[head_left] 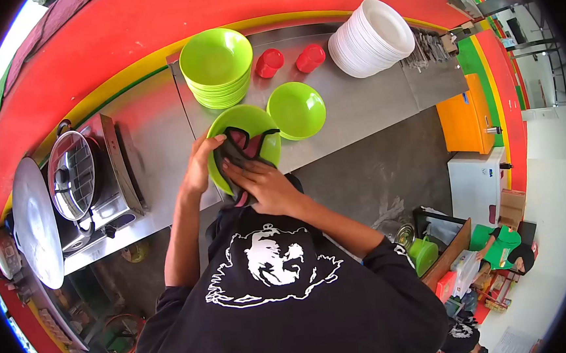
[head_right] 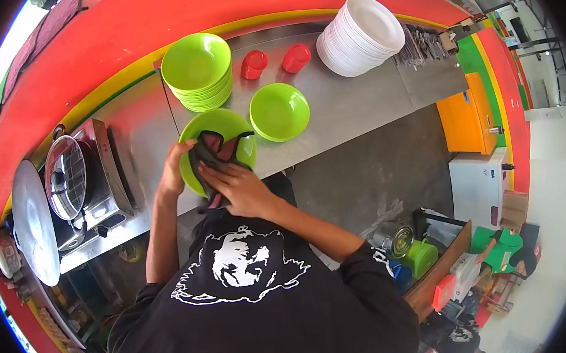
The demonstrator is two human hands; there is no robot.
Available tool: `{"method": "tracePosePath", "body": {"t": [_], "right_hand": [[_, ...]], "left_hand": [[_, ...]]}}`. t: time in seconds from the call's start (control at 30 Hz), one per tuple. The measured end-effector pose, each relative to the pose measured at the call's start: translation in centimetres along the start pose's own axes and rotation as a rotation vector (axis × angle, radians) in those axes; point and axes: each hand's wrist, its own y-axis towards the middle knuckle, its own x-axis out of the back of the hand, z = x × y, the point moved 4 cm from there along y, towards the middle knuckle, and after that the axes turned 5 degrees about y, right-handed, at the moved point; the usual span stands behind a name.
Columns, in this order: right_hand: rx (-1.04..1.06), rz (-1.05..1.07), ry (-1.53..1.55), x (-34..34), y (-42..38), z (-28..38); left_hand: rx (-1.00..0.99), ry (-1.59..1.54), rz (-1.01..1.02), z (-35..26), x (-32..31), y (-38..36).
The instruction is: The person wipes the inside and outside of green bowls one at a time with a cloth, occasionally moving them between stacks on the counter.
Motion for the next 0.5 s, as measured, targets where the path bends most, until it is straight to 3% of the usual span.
{"method": "tracePosePath", "body": {"t": [0.07, 0.2, 0.3, 0.4, 0.5], "right_hand": [[0.036, 0.02, -0.147, 0.6, -0.1, -0.6], [-0.069, 0.05, -0.309, 1.7, -1.4, -1.7], [-0.115, -0.067, -0.065, 0.8, -0.8, -1.3], [-0.31, -0.151, 0.31, -0.6, -0.2, 0.1], [-0.103, -0.078, 0.316, -0.6, -0.9, 1.1]], "left_hand": [[0.024, 0.134, 0.121, -2.2, 0.1, -0.5], [0.053, 0.13, 0.115, -1.0, -1.7, -0.3], [-0.088, -0.052, 0.053, -1.1, -4.0, -1.1], [-0.167, -0.058, 0.043, 1.5, -4.1, 0.2], [-0.065, -0.2, 0.083, 1.9, -3.4, 0.1]]}}
